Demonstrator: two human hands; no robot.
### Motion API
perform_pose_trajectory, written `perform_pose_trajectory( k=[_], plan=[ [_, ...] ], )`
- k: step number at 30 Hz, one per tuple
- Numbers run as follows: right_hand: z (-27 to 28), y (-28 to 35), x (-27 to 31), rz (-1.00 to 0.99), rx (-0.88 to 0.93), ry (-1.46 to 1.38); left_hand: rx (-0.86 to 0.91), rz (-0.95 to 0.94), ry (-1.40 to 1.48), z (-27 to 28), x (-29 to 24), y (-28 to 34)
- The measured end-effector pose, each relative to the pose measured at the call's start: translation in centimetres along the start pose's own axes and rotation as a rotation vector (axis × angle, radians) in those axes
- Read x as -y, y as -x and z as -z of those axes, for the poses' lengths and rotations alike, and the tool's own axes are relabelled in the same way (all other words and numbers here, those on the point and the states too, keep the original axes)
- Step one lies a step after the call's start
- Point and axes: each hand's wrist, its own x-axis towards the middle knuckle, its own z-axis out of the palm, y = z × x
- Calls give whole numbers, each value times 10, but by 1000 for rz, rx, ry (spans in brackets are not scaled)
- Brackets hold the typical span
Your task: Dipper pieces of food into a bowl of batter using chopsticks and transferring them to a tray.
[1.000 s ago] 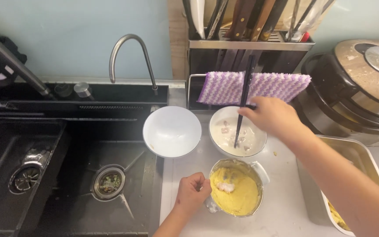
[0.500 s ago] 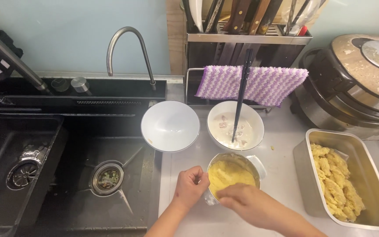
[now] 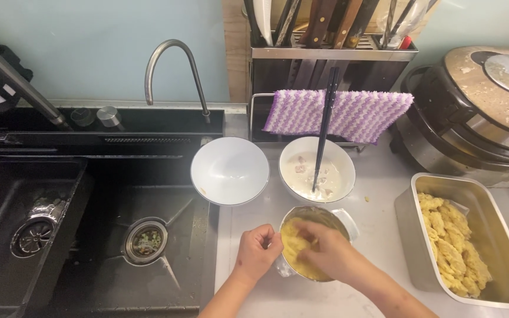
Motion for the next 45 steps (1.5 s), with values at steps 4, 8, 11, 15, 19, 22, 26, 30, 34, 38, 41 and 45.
perform_pose_trajectory(
  k=[4, 8, 11, 15, 19, 22, 26, 30, 34, 38, 41, 45],
  plan=[
    [-4, 0, -4, 32, -42, 124, 3, -18, 3, -2, 6, -1],
    [-5, -2, -9, 78, -18, 128, 7, -24, 14, -1, 8, -2],
    [2, 2, 8, 12, -5, 70, 7, -20, 13, -1, 6, -2],
    [-12, -5, -25, 194, -77, 204, 7, -19, -3, -2, 7, -3],
    [-6, -5, -18, 87, -3, 68, 5, -16, 1, -3, 10, -4],
    [-2, -2, -5, 68, -3, 80, 9, -1, 34, -3, 7, -3],
    [-6, -6, -20, 120, 13, 100, 12, 0, 37, -4, 8, -2],
    [7, -5, 1, 34, 88, -24, 5, -7, 29, -3, 7, -3],
    [-11, -11, -29, 172, -62, 188, 7, -7, -10, -4, 3, -2],
    [-5, -9, -18, 21, 30, 34, 5, 9, -9, -2, 0, -1],
    [-6, -9, -18, 54, 2, 92, 6, 8, -9, -3, 1, -2],
    [-10, -19, -40, 119, 33, 122, -1, -3, -20, -4, 3, -2]
  ],
)
